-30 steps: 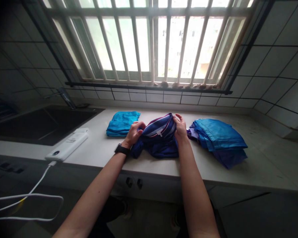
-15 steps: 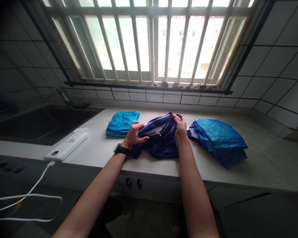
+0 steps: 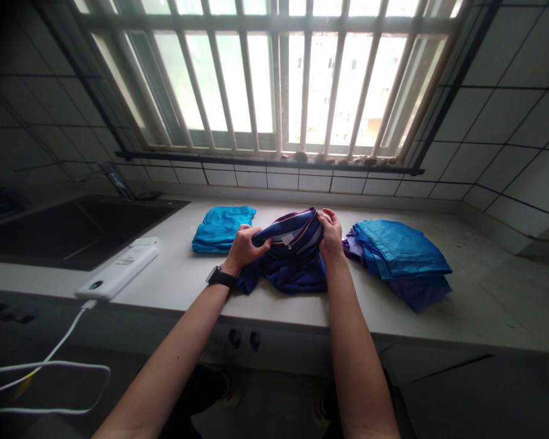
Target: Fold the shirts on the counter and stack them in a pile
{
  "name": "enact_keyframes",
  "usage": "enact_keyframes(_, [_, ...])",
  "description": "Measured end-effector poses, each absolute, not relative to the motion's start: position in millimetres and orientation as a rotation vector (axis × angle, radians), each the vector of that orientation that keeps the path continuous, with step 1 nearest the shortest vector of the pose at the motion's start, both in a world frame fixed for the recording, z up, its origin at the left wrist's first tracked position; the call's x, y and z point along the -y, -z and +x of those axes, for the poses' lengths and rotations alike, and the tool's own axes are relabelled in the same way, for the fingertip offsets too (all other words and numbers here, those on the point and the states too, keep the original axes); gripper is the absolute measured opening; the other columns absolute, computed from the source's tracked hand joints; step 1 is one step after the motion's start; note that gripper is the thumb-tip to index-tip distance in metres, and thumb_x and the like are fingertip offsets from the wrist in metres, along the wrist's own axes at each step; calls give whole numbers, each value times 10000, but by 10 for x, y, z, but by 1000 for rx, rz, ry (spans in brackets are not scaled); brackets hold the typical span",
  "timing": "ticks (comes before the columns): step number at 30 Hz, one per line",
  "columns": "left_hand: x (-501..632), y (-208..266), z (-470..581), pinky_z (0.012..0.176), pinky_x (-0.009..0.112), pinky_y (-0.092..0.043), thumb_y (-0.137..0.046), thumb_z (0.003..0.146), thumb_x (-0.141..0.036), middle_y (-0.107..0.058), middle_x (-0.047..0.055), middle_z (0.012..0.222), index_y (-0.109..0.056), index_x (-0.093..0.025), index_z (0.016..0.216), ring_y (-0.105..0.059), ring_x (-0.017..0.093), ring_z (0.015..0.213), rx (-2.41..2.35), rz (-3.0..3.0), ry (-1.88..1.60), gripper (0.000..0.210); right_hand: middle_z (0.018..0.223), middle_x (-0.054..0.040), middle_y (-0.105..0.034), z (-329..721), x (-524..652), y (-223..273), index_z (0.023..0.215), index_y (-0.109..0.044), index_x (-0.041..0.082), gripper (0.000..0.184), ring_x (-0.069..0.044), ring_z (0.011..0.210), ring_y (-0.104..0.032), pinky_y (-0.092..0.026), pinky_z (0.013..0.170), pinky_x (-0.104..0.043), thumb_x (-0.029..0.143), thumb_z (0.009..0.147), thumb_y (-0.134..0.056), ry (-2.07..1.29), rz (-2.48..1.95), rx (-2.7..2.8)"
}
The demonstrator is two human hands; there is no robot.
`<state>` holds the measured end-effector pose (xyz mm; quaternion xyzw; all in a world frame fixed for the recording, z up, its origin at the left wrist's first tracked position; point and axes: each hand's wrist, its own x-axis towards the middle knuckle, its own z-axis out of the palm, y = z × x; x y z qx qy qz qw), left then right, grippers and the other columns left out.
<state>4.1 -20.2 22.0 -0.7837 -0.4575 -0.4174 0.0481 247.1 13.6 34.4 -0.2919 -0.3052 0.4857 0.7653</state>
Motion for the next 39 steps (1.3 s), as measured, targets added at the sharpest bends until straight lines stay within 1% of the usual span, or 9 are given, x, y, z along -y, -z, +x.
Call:
enact_keyframes(9, [179, -211, 30, 950, 405, -493, -732, 824, -473, -689, 21, 704, -666, -211, 743, -622, 213, 734, 1429, -2406, 1293, 282, 798, 87, -707, 2461, -128, -347, 966, -594, 265, 350, -97, 726, -706, -590, 683, -181, 196, 701, -812, -1040, -626, 688])
enact_keyframes(14, [179, -231, -2, 922, 394, -540, -950, 582, -561, -742, 56, 915, -744, -182, 967, -679, 264, 906, 1333, -2703, 1313, 579, 801, 83, -701, 2498, -161, -325, 941, -583, 262, 305, -101, 737, -706, -601, 713, -200, 218, 736, -804, -1017, -622, 667])
enact_keyframes(16, [160, -218, -6, 900, 369, -556, -977, 564, -515, -734, 62, 997, -764, -183, 1050, -688, 257, 945, 1216, -2892, 1269, 626, 804, 84, -694, 2520, -180, -309, 928, -578, 261, 282, -98, 740, -704, -600, 722, -200, 236, 755, -799, -1002, -621, 669])
enact_keyframes(22, [65, -152, 17, 855, 350, -548, -805, 858, -356, -719, 52, 898, -757, -194, 842, -690, 217, 861, 1207, -2817, 1227, 170, 814, 77, -689, 2536, -199, -307, 915, -588, 272, 257, -115, 812, -713, -600, 777, -224, 289, 765, -796, -981, -614, 622])
enact_keyframes(27, [71, -157, 7, 836, 365, -524, -602, 1004, -291, -703, 57, 745, -698, -195, 833, -693, 235, 796, 1452, -2295, 1520, 219, 1029, -14, -769, 2459, 32, -415, 1039, -683, 275, 414, -220, 1059, -722, -590, 932, -347, 574, 773, -788, -1105, -598, 975])
enact_keyframes(29, [103, -174, -2, 762, 344, -521, -571, 1023, -322, -697, 53, 730, -684, -197, 898, -702, 238, 771, 1564, -2087, 1690, 209, 1060, -41, -786, 2391, 146, -442, 1060, -733, 254, 490, -256, 1061, -718, -574, 950, -372, 576, 707, -841, -1227, -626, 1230])
enact_keyframes(32, [166, -207, 6, 653, 314, -505, -534, 1047, -422, -674, 9, 673, -638, -197, 1120, -699, 219, 657, 1711, -1869, 1964, 258, 943, -29, -794, 2288, 218, -431, 930, -791, 212, 420, -259, 963, -709, -547, 936, -374, 430, 596, -923, -1278, -800, 1534])
enact_keyframes(34, [198, -226, 25, 640, 307, -513, -516, 1052, -482, -662, -22, 637, -578, -199, 1233, -703, 210, 618, 1751, -1796, 2110, 342, 894, -23, -783, 2253, 187, -403, 858, -803, 199, 357, -246, 920, -691, -537, 900, -366, 432, 606, -902, -1229, -891, 1556])
enact_keyframes(39, [180, -228, 65, 759, 332, -560, -587, 1011, -500, -761, 54, 885, -582, -210, 1201, -751, 230, 834, 1652, -1776, 2121, 347, 767, -9, -708, 2315, 12, -341, 673, -737, 191, 366, -206, 829, -636, -496, 717, -291, 523, 570, -851, -887, -1019, 1177])
